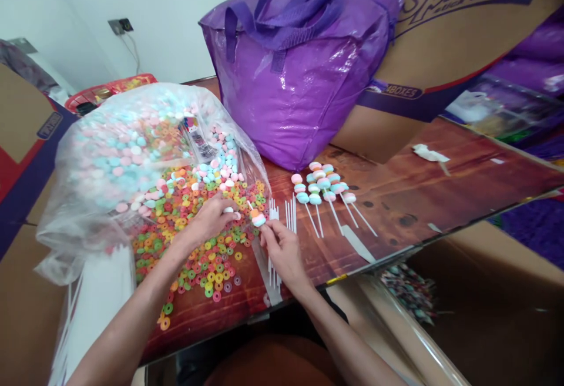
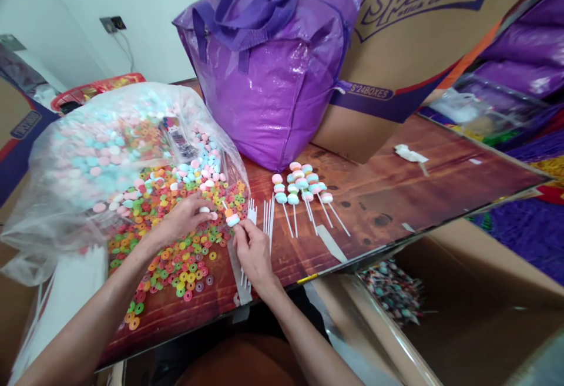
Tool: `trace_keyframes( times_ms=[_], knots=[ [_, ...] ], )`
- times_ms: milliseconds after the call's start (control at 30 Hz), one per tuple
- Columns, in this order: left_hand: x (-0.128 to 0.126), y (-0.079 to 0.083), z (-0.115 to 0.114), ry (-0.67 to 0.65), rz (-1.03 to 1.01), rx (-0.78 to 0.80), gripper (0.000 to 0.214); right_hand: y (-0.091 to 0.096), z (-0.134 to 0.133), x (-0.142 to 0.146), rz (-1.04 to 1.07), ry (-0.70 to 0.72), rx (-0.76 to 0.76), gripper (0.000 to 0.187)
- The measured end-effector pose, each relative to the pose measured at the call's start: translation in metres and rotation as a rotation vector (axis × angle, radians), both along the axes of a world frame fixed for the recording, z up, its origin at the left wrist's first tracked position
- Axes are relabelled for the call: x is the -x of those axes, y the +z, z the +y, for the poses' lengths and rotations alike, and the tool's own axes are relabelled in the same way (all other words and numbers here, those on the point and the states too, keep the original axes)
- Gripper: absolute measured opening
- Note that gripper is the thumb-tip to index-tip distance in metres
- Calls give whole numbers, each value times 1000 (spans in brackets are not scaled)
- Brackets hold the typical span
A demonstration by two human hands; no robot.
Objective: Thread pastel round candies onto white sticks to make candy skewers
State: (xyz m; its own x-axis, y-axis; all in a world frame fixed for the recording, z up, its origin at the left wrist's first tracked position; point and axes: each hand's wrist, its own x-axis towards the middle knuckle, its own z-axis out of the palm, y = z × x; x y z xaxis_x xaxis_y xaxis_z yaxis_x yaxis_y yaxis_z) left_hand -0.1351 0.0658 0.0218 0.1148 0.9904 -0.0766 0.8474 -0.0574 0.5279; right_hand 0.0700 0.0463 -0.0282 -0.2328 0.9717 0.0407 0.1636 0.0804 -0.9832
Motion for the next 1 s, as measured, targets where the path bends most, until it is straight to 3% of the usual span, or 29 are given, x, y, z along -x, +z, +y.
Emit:
trace_keyframes(
  times_ms=[167, 300, 533, 733, 867, 1000],
  knots=[
    [5, 4, -11, 100, -256, 42, 22, 2, -1, -7, -26, -9, 7, 32],
    [0, -1, -21, 169, -467, 83, 14, 0, -3, -10, -24, -5, 20, 31],
    [-16, -9, -20, 110, -77, -90, 2, -1, -6, -8, -59, 46, 5, 30],
    [-29, -8, -14, 136, 124, -2, 20, 3, -11, -12, -82, 73, -27, 26],
    [-31, -11, -18, 178, 63, -53, 12, 2, -12, -15, -64, 81, -5, 25],
    [-25, -15, -25, 312, -308, -83, 18, 2, -15, -17, -56, 75, 12, 26]
  ],
)
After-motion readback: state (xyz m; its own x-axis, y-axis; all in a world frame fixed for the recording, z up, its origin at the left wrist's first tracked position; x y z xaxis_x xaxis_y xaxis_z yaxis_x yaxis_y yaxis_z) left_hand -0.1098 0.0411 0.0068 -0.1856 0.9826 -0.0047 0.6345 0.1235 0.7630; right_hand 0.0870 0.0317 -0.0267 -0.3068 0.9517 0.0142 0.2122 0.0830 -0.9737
